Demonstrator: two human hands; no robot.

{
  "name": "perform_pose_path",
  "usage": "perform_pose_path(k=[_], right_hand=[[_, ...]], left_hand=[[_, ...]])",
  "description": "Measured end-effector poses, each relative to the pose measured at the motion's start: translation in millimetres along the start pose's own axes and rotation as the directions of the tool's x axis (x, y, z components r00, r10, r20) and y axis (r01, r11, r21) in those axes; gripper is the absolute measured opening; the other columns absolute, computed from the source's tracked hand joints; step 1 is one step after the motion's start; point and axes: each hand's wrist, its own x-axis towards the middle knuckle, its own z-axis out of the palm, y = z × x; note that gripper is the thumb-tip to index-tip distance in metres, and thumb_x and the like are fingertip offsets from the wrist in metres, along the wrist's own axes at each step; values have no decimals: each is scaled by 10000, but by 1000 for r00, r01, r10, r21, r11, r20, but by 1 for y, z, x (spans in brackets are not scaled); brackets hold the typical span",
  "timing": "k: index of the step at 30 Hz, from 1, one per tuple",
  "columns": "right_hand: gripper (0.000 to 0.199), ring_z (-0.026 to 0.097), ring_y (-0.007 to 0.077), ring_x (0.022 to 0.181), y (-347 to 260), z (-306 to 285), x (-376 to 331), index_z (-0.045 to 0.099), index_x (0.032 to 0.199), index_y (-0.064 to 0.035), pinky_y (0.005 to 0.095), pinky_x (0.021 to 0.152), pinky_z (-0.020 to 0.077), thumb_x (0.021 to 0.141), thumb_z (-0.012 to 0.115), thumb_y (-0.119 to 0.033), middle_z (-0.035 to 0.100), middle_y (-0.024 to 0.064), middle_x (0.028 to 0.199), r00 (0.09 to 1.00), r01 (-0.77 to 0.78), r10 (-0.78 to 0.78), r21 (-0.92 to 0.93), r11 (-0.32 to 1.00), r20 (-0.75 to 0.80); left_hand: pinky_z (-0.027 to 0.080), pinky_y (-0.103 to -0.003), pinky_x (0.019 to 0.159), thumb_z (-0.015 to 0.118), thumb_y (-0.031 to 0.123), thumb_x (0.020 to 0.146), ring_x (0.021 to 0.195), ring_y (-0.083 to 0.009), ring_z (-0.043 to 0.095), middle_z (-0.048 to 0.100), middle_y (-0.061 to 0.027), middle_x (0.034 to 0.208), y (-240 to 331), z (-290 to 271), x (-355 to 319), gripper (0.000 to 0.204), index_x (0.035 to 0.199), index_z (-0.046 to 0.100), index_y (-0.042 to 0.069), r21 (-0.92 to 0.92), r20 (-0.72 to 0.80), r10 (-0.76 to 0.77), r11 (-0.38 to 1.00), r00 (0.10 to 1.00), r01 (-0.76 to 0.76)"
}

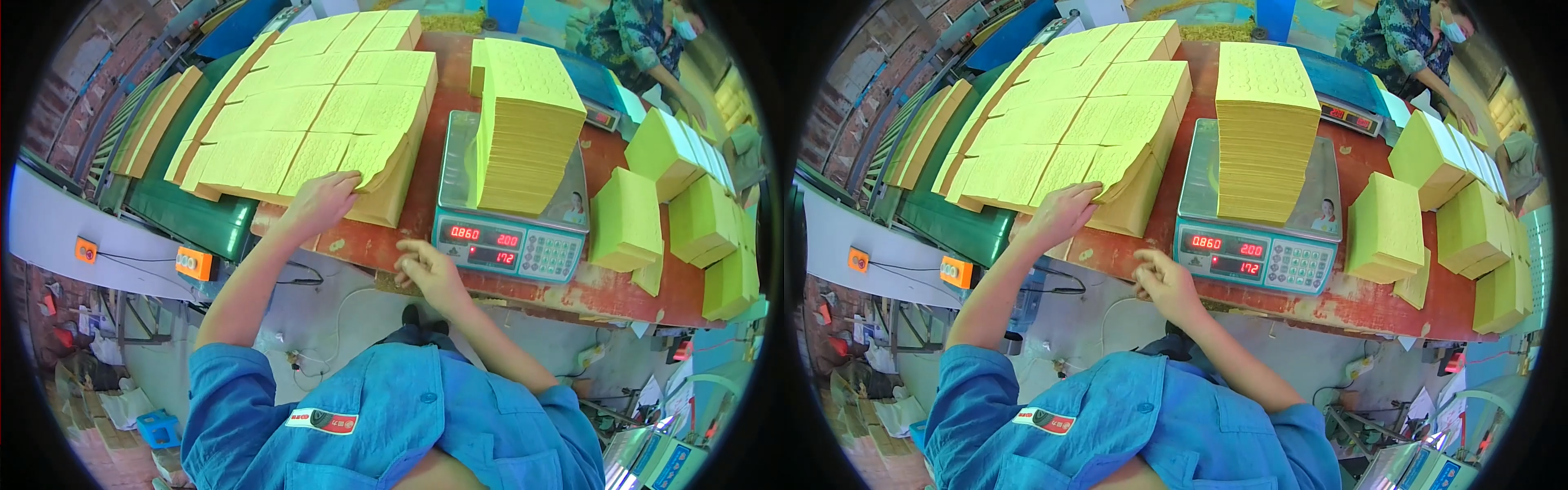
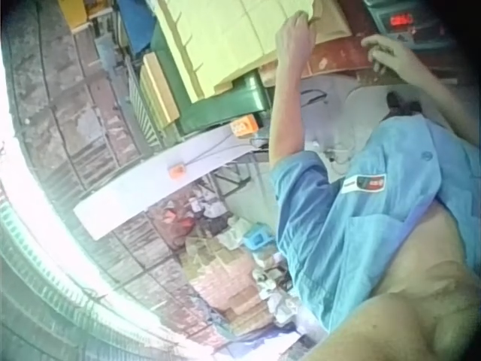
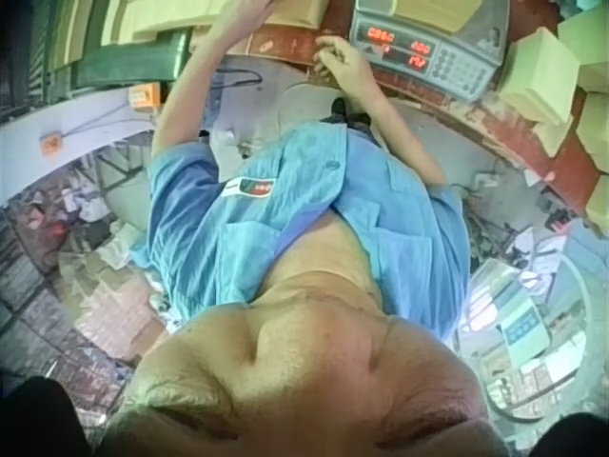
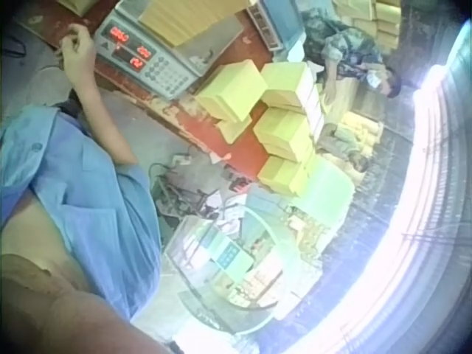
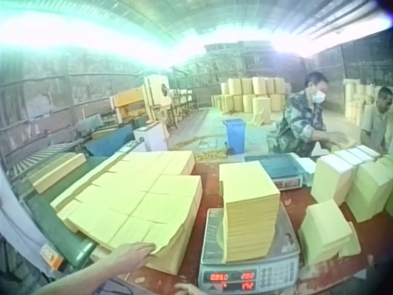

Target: The recorder is weighing stacks of yellow paper on an industrial scale and placing them onto a conveyor belt or storage area in a paper mill.

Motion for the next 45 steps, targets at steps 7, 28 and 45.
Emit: perform_pose_path(k=[7,28,45], right_hand=[[452,642,247,949,-28,-2,57,504,1248,9,376,803,544,997,496,-367,610,148,1126,987,-107,159,575,811,-39],[379,580,126,973,-172,-36,3,527,1259,30,300,853,473,915,603,-110,639,83,1054,919,361,-393,-332,872,-33],[340,541,97,642,-278,-206,78,645,1099,28,247,561,441,878,683,-227,635,32,800,923,150,-238,-287,946,-302]], left_hand=[[531,-389,829,630,118,824,975,-292,649,654,-161,1113,45,-12,-1,305,1097,608,-17,29,-23,-95,995,995,96],[515,-288,680,598,243,935,863,-132,642,669,-70,1030,58,-67,30,386,1203,575,-33,-937,329,-413,-253,849,240],[425,-252,480,638,344,916,524,-120,556,626,-7,682,64,-66,259,241,823,649,122,-902,370,-335,93,866,422]])
